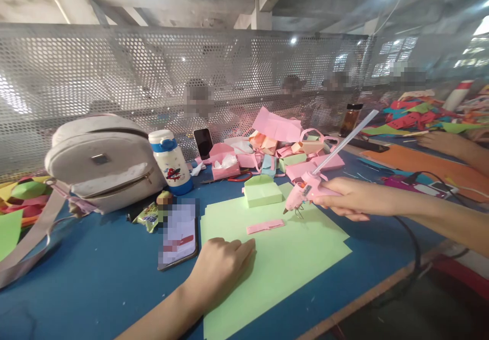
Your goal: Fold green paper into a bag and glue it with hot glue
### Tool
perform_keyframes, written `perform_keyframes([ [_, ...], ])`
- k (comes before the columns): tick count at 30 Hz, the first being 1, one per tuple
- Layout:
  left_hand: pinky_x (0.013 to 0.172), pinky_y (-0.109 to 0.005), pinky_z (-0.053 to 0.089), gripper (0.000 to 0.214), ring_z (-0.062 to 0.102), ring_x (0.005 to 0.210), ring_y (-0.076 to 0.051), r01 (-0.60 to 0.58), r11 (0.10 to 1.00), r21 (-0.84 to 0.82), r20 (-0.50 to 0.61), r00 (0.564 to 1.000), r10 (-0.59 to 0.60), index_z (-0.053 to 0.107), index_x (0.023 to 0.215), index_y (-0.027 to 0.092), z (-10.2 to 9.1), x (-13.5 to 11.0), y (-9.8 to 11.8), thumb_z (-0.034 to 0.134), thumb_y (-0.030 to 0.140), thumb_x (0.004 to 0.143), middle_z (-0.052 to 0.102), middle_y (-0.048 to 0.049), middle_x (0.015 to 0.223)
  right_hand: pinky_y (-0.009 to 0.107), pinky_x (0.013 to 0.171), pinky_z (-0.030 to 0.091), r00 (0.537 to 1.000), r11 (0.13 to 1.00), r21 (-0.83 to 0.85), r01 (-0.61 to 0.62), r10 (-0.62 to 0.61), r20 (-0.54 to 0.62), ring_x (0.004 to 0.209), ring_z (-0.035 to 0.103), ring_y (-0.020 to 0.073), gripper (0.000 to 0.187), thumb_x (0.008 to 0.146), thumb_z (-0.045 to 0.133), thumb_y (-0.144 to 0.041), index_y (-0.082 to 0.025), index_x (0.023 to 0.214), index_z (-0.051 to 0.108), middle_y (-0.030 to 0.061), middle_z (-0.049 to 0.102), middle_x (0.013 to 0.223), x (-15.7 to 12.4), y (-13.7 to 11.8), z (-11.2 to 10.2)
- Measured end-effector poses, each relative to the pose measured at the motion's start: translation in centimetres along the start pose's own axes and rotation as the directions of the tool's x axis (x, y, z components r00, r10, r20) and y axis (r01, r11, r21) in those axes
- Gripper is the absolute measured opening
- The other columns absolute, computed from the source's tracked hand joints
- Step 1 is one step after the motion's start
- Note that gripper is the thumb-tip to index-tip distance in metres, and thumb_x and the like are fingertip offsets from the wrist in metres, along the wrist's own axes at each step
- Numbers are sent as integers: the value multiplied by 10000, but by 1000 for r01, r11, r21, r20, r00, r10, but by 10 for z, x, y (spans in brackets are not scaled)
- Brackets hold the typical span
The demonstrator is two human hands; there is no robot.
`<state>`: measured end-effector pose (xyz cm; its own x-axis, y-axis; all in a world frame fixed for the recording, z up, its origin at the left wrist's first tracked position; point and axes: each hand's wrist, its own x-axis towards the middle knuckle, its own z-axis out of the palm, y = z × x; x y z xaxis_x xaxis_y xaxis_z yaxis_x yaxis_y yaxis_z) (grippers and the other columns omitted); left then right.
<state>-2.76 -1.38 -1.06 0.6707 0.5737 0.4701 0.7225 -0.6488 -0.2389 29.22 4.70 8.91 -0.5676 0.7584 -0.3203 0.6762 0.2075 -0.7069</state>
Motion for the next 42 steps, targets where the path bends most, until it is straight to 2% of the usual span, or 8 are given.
perform_keyframes([
  [4, 455, -327, 153, 307, 456, 360, -158, -7, 1000, -10, -5, 1000, 7, 650, 867, 207, -1, 1, 0, 372, 154, 985, 566, 29, 495, 203, 403, 301, 999, 998, 60, 31, -32, 14, 411, 383, 56, 484, 929, 468, -654, -171, 928, 508, -65, 407, 601, 9, 2, 2],
  [8, 469, -320, 131, 295, 459, 363, -153, -8, 1000, -19, -1, 1000, 8, 652, 887, 206, -2, -1, 0, 379, 154, 984, 573, 30, 501, 187, 391, 290, 998, 996, 72, 44, -46, 35, 403, 362, 48, 536, 918, 490, -660, -152, 1083, 525, -77, 411, 599, 21, -1, 6],
  [12, 486, -316, 104, 304, 450, 363, -146, -4, 1000, -17, 11, 1000, 5, 649, 893, 203, -2, -2, 0, 365, 163, 995, 572, 30, 500, 187, 397, 289, 997, 996, 76, 48, -52, 52, 412, 364, 47, 516, 919, 503, -639, -135, 1022, 548, -71, 417, 599, 30, -11, 11],
  [16, 489, -322, 101, 319, 448, 364, -151, -6, 1000, -14, 9, 1000, 6, 642, 867, 202, -1, -2, 0, 355, 163, 999, 571, 28, 500, 183, 396, 295, 992, 993, 86, 84, -92, 89, 413, 357, 53, 469, 939, 497, -595, -150, 1080, 552, -84, 394, 587, 39, -23, 16],
  [20, 479, -326, 120, 321, 453, 362, -157, -9, 1000, -19, 12, 1000, 9, 641, 854, 201, -1, -3, 1, 356, 163, 996, 567, 28, 502, 188, 410, 299, 986, 994, 44, 104, -109, 127, 412, 381, 54, 446, 940, 494, -582, -145, 998, 561, -74, 418, 586, 46, -34, 21],
  [23, 471, -327, 131, 310, 458, 364, -157, -5, 1000, -12, 17, 1000, 5, 641, 851, 202, -1, -3, 1, 367, 164, 990, 562, 30, 500, 198, 421, 307, 986, 994, 26, 106, -109, 130, 412, 385, 60, 476, 918, 523, -591, -141, 1065, 563, -73, 431, 589, 52, -40, 23],
  [33, 468, -323, 128, 302, 443, 360, -149, -1, 1000, -21, 26, 1000, 2, 630, 847, 206, -3, 0, 0, 365, 163, 986, 562, 31, 497, 204, 449, 316, 981, 990, -21, 140, -136, 141, 416, 418, 66, 526, 911, 516, -597, -134, 1151, 581, -60, 473, 596, 61, -40, 28],
  [42, 465, -326, 126, 300, 428, 361, -143, -3, 1000, -15, 31, 1000, 3, 623, 832, 204, -3, 0, 1, 369, 155, 983, 547, 29, 492, 192, 417, 345, 985, 993, 11, 122, -122, 119, 404, 429, 61, 522, 901, 509, -647, -146, 1029, 584, -62, 478, 583, 58, -39, 33],
])
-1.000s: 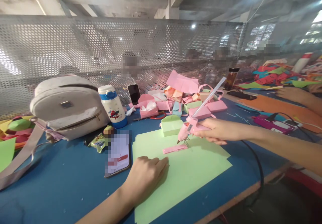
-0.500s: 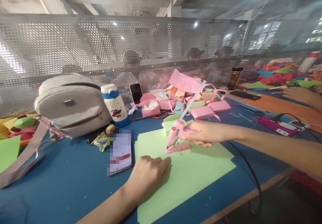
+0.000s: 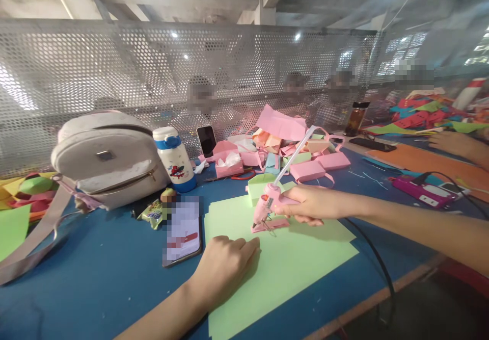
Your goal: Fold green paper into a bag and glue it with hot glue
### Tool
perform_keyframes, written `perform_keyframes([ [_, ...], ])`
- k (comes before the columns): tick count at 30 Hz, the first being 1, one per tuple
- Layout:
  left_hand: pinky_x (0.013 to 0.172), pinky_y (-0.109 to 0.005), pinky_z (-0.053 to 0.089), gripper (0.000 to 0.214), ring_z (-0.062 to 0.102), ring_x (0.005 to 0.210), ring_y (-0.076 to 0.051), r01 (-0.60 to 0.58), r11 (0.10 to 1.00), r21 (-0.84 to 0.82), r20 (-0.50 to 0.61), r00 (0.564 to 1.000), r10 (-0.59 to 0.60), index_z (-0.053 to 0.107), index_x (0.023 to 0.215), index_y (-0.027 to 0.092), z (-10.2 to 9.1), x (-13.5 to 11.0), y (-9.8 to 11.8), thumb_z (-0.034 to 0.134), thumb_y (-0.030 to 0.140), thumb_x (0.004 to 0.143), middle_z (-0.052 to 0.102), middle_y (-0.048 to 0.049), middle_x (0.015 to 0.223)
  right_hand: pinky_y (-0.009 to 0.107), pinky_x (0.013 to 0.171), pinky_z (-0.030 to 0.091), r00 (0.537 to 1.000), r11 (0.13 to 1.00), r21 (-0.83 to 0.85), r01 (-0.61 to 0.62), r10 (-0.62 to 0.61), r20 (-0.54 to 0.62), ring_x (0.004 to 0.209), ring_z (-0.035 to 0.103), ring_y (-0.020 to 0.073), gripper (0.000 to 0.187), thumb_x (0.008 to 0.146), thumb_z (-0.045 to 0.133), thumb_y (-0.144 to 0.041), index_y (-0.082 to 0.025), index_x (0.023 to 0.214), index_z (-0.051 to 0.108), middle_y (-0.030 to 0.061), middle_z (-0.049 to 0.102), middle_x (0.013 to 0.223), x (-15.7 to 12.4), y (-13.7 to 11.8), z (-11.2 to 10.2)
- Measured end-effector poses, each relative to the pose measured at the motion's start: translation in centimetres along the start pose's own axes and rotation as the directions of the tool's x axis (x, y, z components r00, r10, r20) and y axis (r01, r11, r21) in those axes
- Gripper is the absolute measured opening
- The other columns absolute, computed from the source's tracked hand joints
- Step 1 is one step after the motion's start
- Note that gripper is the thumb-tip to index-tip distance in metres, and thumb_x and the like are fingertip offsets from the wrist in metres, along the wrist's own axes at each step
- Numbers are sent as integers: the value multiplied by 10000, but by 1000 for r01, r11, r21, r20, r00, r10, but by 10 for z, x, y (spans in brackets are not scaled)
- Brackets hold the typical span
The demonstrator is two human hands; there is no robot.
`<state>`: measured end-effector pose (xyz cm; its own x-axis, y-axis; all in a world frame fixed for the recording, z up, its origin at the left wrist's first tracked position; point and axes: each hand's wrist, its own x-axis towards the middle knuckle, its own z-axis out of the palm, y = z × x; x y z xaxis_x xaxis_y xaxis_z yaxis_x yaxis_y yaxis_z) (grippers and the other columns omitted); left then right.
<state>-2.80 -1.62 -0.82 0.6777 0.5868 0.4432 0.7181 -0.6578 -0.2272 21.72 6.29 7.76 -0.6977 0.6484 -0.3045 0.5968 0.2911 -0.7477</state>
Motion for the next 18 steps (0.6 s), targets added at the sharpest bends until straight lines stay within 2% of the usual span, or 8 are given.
perform_keyframes([
  [7, 466, -321, 127, 310, 426, 360, -139, 1, 1000, -10, -7, 1000, -1, 617, 824, 203, -1, 1, 0, 359, 161, 990, 551, 27, 496, 185, 397, 334, 1000, 1000, 11, 8, -8, -8, 403, 435, 57, 492, 914, 481, -650, -162, 891, 542, -55, 479, 590, 2, 5, 3],
  [18, 478, -319, 115, 313, 430, 364, -151, 12, 1000, -15, 1, 1000, -12, 645, 861, 204, 1, 0, 0, 363, 181, 996, 559, 25, 502, 192, 433, 326, 1000, 1000, -9, -16, 16, -16, 409, 413, 55, 473, 946, 452, -620, -178, 783, 480, -65, 437, 557, -7, 5, -1],
])
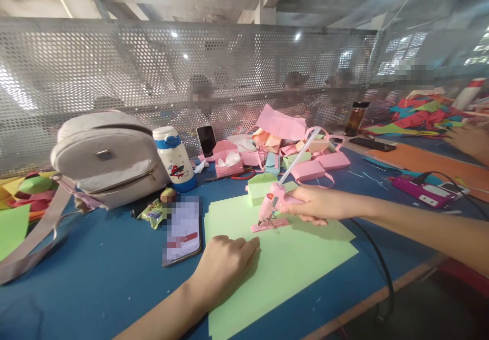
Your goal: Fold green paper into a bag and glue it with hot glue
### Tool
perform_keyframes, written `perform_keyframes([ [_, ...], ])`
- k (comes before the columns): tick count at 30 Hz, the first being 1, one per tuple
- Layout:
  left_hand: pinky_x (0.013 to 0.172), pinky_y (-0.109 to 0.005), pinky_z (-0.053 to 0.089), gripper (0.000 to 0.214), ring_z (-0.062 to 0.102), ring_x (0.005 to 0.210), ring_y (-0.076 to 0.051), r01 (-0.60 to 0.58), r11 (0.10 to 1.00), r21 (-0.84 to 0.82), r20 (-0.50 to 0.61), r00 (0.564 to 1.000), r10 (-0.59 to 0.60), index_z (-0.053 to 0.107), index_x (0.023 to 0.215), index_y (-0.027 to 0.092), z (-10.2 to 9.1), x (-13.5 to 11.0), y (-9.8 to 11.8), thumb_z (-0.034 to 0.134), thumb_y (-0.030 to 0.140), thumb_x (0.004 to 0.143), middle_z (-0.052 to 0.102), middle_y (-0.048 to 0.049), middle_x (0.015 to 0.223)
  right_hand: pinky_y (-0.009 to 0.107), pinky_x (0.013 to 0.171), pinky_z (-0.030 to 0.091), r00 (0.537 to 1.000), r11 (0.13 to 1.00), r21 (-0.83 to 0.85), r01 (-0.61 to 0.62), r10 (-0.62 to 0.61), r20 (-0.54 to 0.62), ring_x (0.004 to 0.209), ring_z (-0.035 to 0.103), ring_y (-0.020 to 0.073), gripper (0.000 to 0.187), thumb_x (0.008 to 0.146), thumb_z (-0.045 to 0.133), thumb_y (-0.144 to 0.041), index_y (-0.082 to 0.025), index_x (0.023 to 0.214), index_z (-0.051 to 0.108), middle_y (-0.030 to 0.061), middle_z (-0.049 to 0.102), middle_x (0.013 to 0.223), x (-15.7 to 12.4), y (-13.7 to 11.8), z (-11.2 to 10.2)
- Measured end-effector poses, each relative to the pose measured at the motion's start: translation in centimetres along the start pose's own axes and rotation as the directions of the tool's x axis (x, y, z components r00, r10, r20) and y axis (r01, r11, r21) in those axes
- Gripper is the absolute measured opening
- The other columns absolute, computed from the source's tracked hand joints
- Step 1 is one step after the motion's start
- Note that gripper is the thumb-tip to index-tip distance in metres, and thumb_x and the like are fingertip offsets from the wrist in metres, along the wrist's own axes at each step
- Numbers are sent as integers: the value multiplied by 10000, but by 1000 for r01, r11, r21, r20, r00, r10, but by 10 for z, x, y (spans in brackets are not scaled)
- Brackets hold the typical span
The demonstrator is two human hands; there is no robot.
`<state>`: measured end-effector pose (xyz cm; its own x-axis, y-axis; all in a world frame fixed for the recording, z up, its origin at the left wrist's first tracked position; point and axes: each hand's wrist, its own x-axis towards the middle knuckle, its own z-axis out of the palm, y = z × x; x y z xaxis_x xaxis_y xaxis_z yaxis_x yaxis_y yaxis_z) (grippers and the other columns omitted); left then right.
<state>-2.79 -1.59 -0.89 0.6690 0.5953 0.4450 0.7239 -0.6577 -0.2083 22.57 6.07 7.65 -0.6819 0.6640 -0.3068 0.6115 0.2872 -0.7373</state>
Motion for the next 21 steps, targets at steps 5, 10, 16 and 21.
perform_keyframes([
  [5, 479, -320, 116, 317, 432, 364, -155, 0, 1000, -9, 0, 1000, 0, 646, 869, 202, 1, -1, -1, 359, 187, 1003, 558, 25, 502, 194, 417, 305, 999, 1000, -11, -19, 18, -35, 411, 407, 48, 488, 934, 450, -651, -183, 799, 456, -47, 478, 609, -5, 9, -2],
  [10, 482, -316, 112, 314, 442, 364, -148, -5, 1000, -14, -12, 1000, 5, 645, 875, 198, 2, -1, -1, 359, 186, 1005, 572, 26, 508, 198, 432, 313, 996, 998, 15, -69, 70, -50, 422, 400, 52, 516, 918, 440, -689, -178, 857, 472, -53, 458, 607, -15, 13, -6],
  [16, 482, -318, 103, 324, 437, 359, -152, -10, 1000, -11, -31, 999, 9, 646, 859, 196, 3, -2, -1, 357, 188, 1006, 561, 26, 494, 206, 425, 304, 991, 994, 48, -98, 101, -82, 405, 396, 49, 540, 891, 473, -710, -193, 748, 409, -55, 455, 580, -25, 25, -12],
  [21, 476, -319, 111, 320, 438, 355, -153, -10, 1000, -14, -40, 999, 9, 655, 864, 196, 2, -1, 0, 366, 182, 1001, 559, 28, 491, 213, 432, 327, 989, 994, 73, -81, 89, -115, 395, 408, 52, 538, 897, 495, -687, -198, 697, 392, -65, 433, 545, -34, 38, -17],
])
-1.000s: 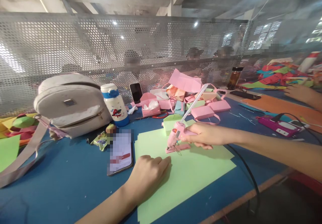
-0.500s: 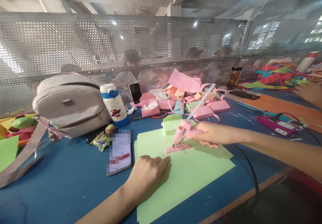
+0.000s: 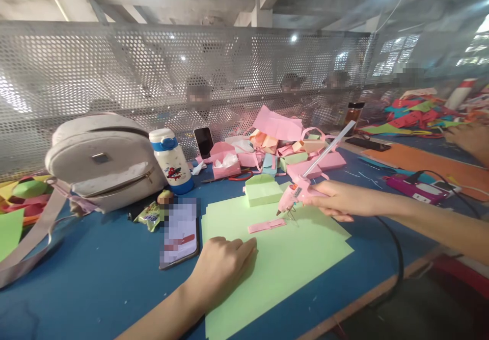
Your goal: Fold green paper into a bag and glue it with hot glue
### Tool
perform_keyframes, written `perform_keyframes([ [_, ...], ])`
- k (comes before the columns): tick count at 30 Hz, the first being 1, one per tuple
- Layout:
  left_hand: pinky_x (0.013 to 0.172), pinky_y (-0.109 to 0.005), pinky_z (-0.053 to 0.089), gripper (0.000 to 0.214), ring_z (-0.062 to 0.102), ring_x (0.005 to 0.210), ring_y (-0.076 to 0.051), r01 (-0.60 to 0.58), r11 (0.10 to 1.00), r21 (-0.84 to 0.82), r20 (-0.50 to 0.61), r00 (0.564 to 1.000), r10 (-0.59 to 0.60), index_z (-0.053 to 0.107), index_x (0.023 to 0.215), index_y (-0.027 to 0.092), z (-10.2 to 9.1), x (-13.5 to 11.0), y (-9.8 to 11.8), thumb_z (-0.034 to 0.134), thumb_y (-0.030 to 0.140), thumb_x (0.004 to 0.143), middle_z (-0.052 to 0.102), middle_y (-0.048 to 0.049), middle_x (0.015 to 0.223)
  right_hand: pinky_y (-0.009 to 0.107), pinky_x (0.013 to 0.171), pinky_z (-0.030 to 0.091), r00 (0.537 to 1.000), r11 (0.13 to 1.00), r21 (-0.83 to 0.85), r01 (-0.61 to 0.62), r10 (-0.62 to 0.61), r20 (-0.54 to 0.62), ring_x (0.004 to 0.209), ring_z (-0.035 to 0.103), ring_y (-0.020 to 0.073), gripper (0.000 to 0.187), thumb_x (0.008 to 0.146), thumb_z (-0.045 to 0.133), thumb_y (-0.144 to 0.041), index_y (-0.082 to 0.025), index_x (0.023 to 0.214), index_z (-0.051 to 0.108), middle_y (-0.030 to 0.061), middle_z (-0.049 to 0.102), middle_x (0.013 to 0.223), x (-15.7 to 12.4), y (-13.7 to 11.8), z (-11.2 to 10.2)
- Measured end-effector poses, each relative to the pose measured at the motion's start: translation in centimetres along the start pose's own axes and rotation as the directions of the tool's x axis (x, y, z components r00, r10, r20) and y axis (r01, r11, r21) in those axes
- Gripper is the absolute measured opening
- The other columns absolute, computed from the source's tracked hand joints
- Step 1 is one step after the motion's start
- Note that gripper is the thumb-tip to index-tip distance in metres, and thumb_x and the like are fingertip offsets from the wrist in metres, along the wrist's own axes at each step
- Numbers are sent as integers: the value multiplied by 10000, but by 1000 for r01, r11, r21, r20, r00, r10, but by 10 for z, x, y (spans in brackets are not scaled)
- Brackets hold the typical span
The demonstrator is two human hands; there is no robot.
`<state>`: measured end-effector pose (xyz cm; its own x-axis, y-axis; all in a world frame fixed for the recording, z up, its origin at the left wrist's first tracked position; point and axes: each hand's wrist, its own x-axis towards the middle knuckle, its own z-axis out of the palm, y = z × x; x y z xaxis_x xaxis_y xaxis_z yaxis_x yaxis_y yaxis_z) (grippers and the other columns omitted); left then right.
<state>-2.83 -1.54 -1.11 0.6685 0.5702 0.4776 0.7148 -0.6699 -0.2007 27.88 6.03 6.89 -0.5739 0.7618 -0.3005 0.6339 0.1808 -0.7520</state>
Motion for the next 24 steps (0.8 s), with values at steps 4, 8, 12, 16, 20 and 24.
perform_keyframes([
  [4, 470, -319, 127, 318, 444, 358, -152, 8, 1000, -7, 6, 1000, -7, 659, 872, 197, 0, 0, 0, 369, 177, 999, 560, 30, 492, 211, 427, 316, 1000, 1000, 7, -1, 1, -26, 391, 420, 52, 532, 911, 492, -667, -196, 681, 399, -69, 423, 535, -6, 7, -5],
  [8, 471, -322, 133, 323, 453, 366, -157, 7, 1000, -10, 14, 1000, -7, 663, 878, 194, 1, 0, -1, 366, 189, 1006, 562, 27, 498, 214, 419, 308, 999, 1000, -9, 3, -3, -41, 376, 415, 54, 553, 913, 494, -662, -202, 628, 375, -66, 410, 496, -11, 9, -8],
  [12, 475, -321, 134, 330, 451, 363, -154, 11, 1000, -8, 10, 1000, -11, 665, 883, 194, 1, 0, 0, 360, 193, 1010, 560, 28, 495, 215, 412, 295, 998, 1000, -7, -12, 12, -56, 369, 409, 56, 549, 908, 502, -663, -202, 631, 390, -67, 410, 490, -15, 8, -11],
  [16, 476, -318, 132, 324, 450, 363, -152, 1, 1000, -7, 4, 1000, -1, 664, 892, 195, -1, 1, 0, 362, 190, 1009, 566, 28, 497, 211, 410, 292, 998, 1000, -22, -16, 15, -63, 371, 412, 54, 551, 913, 490, -666, -195, 640, 407, -60, 419, 506, -18, 6, -12],
  [20, 472, -319, 134, 331, 445, 361, -151, 3, 1000, 5, 11, 1000, -3, 667, 883, 197, -1, 0, 0, 361, 187, 1007, 556, 29, 491, 204, 417, 314, 999, 1000, -20, 10, -11, -51, 384, 413, 51, 526, 925, 481, -653, -177, 702, 470, -63, 419, 540, -20, 1, -10],
  [24, 472, -326, 133, 339, 452, 364, -159, 2, 1000, 16, 20, 1000, -2, 667, 878, 198, 1, 0, -1, 353, 179, 1005, 562, 26, 498, 204, 410, 332, 999, 999, -26, 22, -23, -28, 389, 413, 62, 521, 939, 456, -646, -141, 939, 586, -62, 431, 565, -17, -8, -7],
])
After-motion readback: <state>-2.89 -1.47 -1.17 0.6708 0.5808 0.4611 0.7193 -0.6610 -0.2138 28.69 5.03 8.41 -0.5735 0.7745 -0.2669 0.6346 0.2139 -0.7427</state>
